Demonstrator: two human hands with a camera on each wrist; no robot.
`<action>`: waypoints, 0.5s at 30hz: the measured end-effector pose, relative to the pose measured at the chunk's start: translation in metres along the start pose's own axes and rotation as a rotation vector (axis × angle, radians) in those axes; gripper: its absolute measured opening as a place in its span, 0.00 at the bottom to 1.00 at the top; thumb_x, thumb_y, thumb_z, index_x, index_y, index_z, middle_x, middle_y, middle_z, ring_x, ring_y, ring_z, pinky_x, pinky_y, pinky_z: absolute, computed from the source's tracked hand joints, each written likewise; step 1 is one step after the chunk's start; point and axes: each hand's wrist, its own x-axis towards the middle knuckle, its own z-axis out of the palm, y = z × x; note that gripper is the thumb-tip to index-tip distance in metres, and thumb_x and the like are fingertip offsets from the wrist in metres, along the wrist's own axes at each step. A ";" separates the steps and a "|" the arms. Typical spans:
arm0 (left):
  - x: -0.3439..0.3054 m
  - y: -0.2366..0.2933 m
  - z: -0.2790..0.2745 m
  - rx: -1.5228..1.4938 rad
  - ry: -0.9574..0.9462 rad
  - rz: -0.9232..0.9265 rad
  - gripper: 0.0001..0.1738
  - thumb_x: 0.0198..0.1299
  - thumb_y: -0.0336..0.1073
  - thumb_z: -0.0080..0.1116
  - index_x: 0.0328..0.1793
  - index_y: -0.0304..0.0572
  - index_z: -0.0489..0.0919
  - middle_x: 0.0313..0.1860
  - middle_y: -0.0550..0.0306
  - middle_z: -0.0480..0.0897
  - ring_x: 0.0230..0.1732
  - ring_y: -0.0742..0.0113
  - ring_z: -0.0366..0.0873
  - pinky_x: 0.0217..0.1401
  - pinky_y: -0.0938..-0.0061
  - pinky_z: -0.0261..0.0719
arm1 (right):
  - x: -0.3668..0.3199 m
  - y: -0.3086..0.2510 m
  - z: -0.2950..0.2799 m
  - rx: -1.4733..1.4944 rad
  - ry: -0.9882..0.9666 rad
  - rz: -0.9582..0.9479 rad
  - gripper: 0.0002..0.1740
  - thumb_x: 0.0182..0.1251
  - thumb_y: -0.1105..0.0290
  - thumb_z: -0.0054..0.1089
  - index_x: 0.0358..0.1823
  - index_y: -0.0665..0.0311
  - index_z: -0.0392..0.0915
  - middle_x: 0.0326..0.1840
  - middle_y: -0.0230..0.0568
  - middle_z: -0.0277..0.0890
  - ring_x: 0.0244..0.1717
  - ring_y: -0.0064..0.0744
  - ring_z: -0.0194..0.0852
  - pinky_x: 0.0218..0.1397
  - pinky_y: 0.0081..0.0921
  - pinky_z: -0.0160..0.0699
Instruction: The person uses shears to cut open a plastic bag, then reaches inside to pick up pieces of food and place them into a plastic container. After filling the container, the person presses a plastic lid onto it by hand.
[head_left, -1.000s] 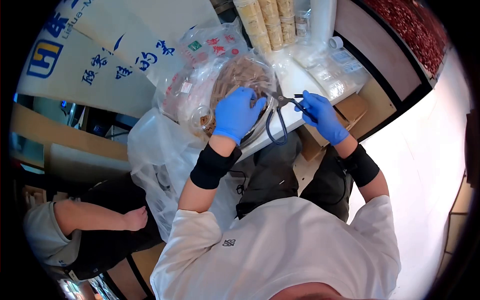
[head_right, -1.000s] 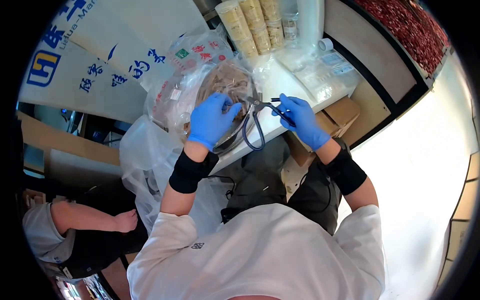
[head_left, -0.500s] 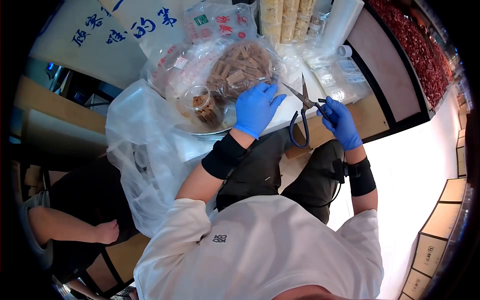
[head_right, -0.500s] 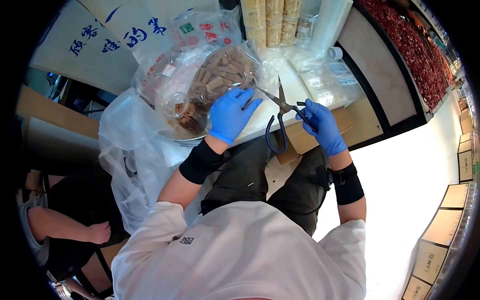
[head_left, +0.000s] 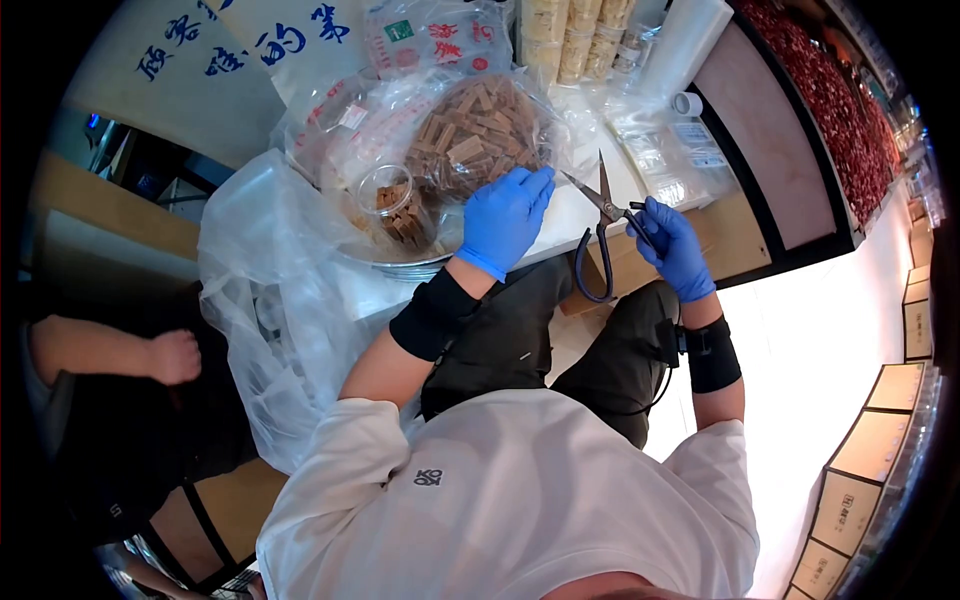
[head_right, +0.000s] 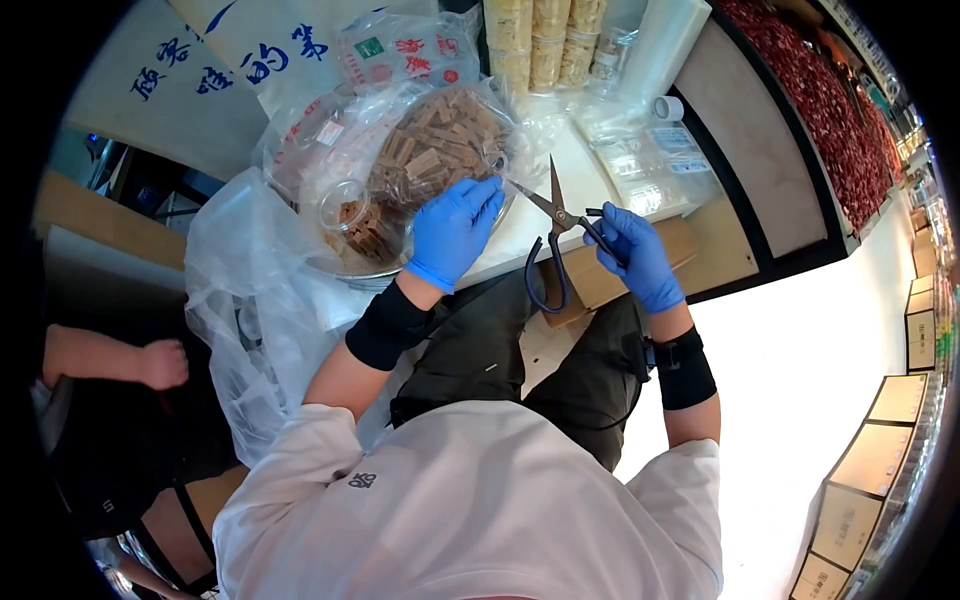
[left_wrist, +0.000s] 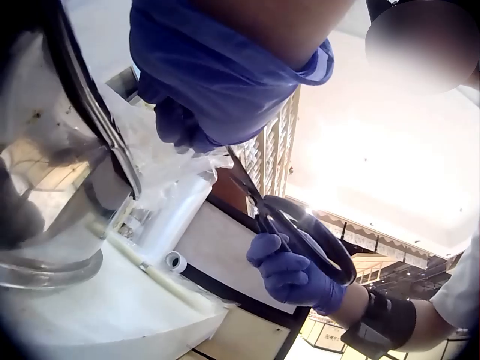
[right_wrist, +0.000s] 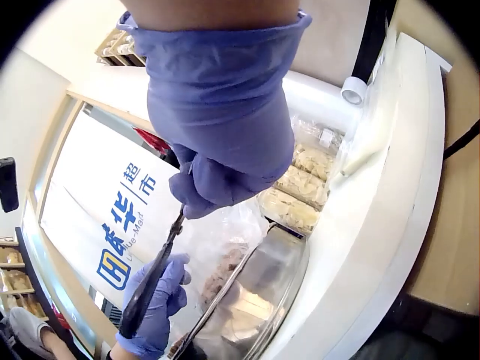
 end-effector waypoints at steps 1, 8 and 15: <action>0.000 -0.001 0.000 -0.010 -0.002 -0.004 0.10 0.61 0.36 0.61 0.47 0.45 0.83 0.32 0.54 0.80 0.29 0.53 0.80 0.31 0.66 0.78 | 0.001 0.002 0.001 0.012 -0.008 -0.003 0.21 0.74 0.54 0.52 0.24 0.58 0.65 0.27 0.45 0.75 0.14 0.18 0.55 0.15 0.13 0.50; 0.001 -0.001 -0.002 -0.035 -0.040 -0.046 0.09 0.62 0.34 0.58 0.47 0.44 0.82 0.35 0.52 0.80 0.33 0.50 0.80 0.34 0.64 0.79 | 0.011 0.007 0.002 0.085 -0.049 0.009 0.21 0.74 0.55 0.52 0.24 0.57 0.65 0.26 0.44 0.74 0.14 0.18 0.57 0.15 0.13 0.50; -0.001 -0.010 0.005 -0.143 0.024 -0.127 0.08 0.64 0.35 0.57 0.46 0.42 0.81 0.37 0.50 0.80 0.35 0.48 0.80 0.36 0.64 0.79 | 0.017 0.009 -0.001 0.103 -0.039 0.016 0.21 0.74 0.54 0.52 0.24 0.56 0.65 0.26 0.42 0.73 0.15 0.19 0.57 0.15 0.14 0.51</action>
